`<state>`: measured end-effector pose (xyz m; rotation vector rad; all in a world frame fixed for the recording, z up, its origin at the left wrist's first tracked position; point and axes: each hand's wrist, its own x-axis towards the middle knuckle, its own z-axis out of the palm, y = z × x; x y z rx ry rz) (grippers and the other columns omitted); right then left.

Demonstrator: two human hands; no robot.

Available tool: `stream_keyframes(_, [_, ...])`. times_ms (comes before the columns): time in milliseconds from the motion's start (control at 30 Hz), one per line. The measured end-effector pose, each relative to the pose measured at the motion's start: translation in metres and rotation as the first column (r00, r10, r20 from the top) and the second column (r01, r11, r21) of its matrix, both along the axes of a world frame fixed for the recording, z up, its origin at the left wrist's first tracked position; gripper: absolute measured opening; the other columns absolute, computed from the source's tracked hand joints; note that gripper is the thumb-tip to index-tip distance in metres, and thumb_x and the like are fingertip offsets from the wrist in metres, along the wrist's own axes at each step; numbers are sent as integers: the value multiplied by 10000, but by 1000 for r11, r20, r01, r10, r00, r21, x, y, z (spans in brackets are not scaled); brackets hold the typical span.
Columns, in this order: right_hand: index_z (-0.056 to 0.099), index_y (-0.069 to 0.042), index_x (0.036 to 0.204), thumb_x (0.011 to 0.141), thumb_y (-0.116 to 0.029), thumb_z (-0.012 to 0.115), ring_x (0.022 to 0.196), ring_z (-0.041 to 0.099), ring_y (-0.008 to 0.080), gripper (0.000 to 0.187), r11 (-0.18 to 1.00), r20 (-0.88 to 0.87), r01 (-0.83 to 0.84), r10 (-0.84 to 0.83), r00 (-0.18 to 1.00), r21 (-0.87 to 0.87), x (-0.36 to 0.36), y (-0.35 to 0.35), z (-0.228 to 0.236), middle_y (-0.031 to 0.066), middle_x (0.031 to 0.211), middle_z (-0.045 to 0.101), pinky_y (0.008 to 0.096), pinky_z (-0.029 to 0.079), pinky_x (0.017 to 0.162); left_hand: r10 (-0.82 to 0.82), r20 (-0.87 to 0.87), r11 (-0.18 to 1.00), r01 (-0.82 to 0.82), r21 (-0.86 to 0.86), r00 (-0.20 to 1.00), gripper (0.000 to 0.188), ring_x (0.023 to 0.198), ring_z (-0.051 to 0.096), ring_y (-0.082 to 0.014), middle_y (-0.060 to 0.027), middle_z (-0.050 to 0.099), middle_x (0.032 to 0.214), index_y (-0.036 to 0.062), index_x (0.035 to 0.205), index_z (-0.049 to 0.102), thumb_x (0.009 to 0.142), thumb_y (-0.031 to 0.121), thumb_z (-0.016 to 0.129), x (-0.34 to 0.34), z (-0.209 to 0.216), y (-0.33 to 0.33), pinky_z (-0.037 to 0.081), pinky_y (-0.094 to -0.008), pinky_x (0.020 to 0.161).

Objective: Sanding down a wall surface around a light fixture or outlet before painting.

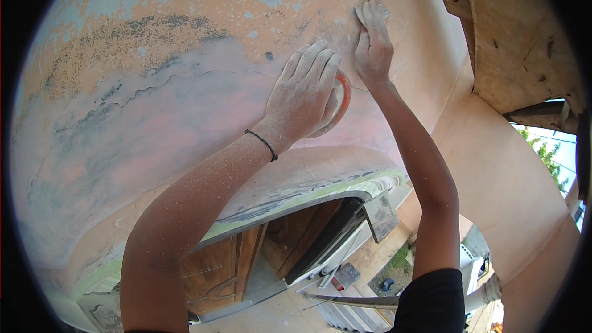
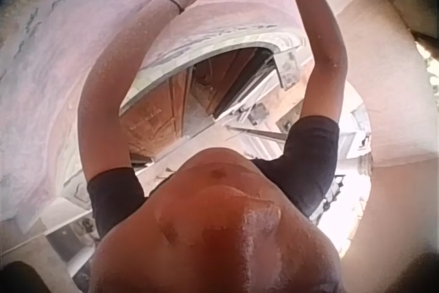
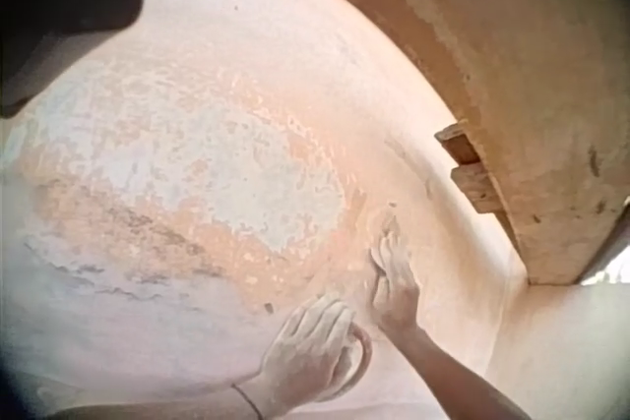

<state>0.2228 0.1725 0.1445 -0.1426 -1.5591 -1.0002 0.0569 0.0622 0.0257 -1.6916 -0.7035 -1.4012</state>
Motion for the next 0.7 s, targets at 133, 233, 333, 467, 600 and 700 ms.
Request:
stream_keyframes(133, [613, -30, 1401, 905, 104, 517, 1390, 525, 395, 523, 997, 368, 72, -76, 927, 25, 20, -16, -19, 201, 1474, 576, 461, 447, 1139, 24, 30, 999, -24, 23, 999, 578, 1390, 468, -348, -156, 548, 1354, 6, 1346, 535, 819, 157, 718, -8, -1, 0, 358, -475, 1183])
stream_keyframes(233, [625, -38, 1392, 906, 82, 540, 1393, 525, 387, 508, 996, 121, 56, -46, 992, -76, 45, 4, -12, 178, 1472, 586, 461, 455, 1132, 2, 14, 1000, -2, 26, 1000, 584, 1382, 471, -346, -153, 544, 1355, 11, 1345, 534, 813, 157, 726, 0, 4, 1, 361, -474, 1179])
stream_keyframes(333, [636, -35, 1381, 927, 55, 560, 1385, 536, 382, 469, 992, 163, 76, -58, 985, -104, 25, -15, -41, 178, 1464, 592, 456, 471, 1121, 30, 23, 999, -30, 25, 999, 589, 1378, 472, -343, -153, 540, 1358, 15, 1346, 532, 812, 162, 733, -7, -4, 4, 361, -477, 1178])
stream_keyframes(467, [630, -43, 1395, 939, 53, 562, 1397, 524, 380, 471, 983, 292, 181, -166, 942, -27, 71, 8, -35, 186, 1475, 580, 458, 462, 1133, 15, 17, 1000, -15, 21, 1000, 581, 1382, 469, -337, -151, 540, 1359, 16, 1344, 536, 820, 171, 731, 2, 2, 0, 358, -481, 1177])
stream_keyframes(600, [631, -39, 1395, 931, 19, 588, 1384, 540, 382, 470, 986, -59, 110, -118, 991, -125, 51, 5, -68, 188, 1478, 578, 453, 473, 1121, 46, 5, 999, -46, 9, 999, 586, 1382, 467, -335, -149, 541, 1361, 17, 1349, 532, 822, 179, 730, -5, -3, 3, 357, -480, 1178])
stream_keyframes(700, [620, -2, 1388, 953, 35, 532, 1360, 555, 394, 445, 961, 388, 275, -250, 887, -9, 78, -3, -76, 221, 1468, 574, 442, 461, 1131, 48, 36, 999, -48, 22, 998, 589, 1376, 469, -335, -147, 539, 1363, 19, 1352, 530, 823, 183, 731, -4, -6, 3, 359, -479, 1174])
